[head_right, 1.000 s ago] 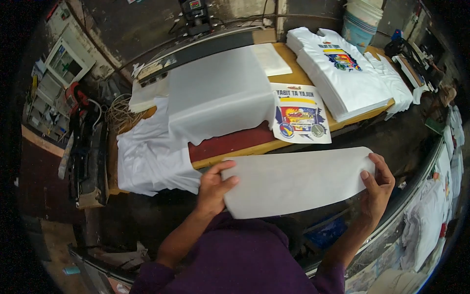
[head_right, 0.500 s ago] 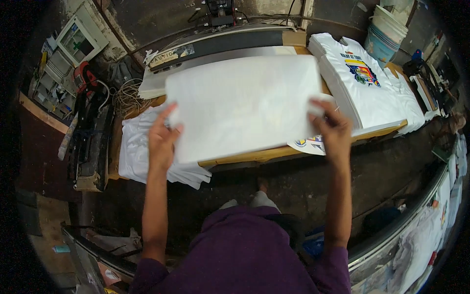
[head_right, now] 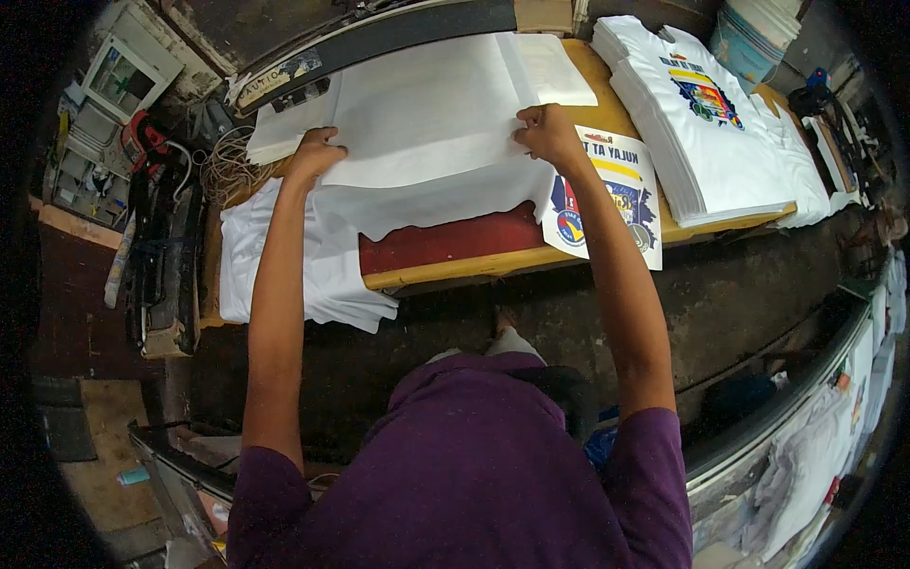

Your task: Operating a heat press machine to apply graphic transfers to white shirts.

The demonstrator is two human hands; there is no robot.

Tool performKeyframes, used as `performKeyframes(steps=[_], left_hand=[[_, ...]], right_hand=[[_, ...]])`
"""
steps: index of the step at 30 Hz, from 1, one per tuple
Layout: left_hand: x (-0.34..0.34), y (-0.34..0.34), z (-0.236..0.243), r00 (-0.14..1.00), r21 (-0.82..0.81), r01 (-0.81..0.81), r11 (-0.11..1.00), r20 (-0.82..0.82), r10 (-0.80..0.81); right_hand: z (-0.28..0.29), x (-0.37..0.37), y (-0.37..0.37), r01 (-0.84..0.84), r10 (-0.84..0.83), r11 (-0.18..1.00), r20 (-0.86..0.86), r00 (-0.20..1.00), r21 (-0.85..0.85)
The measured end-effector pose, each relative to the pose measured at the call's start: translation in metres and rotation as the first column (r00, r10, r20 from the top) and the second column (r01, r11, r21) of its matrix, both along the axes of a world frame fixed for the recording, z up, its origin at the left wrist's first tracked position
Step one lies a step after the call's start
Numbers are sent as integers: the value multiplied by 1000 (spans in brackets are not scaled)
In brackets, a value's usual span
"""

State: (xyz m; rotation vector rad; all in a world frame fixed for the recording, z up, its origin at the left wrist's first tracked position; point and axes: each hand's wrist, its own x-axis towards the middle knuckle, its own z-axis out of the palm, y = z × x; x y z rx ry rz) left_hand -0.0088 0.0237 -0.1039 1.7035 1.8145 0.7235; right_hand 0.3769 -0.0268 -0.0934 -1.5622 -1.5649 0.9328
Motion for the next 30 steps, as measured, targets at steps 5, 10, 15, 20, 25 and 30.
performKeyframes(steps=[5,10,15,20,25,30], left_hand=[[-7,11,-2,984,-18,73,997,-164,-75],[34,-26,3,847,265,133,955,-531,29],[81,-85,-1,834,466,413,782,-539,-119],[101,-102,-5,846,505,408,761,-522,-107],[99,-101,-16,912,558,301,773,-405,-64],[103,-95,-12,916,525,271,806,-398,-49]], right_hand=[[-5,-8,12,1,-5,999,115,993,36],[-17,-19,10,54,-228,951,569,790,306],[-13,-66,21,-241,-164,826,627,761,509],[-23,-119,78,-389,21,871,768,640,301],[-7,-170,158,-416,276,909,776,567,-19],[-14,-189,215,-438,142,850,674,725,292]])
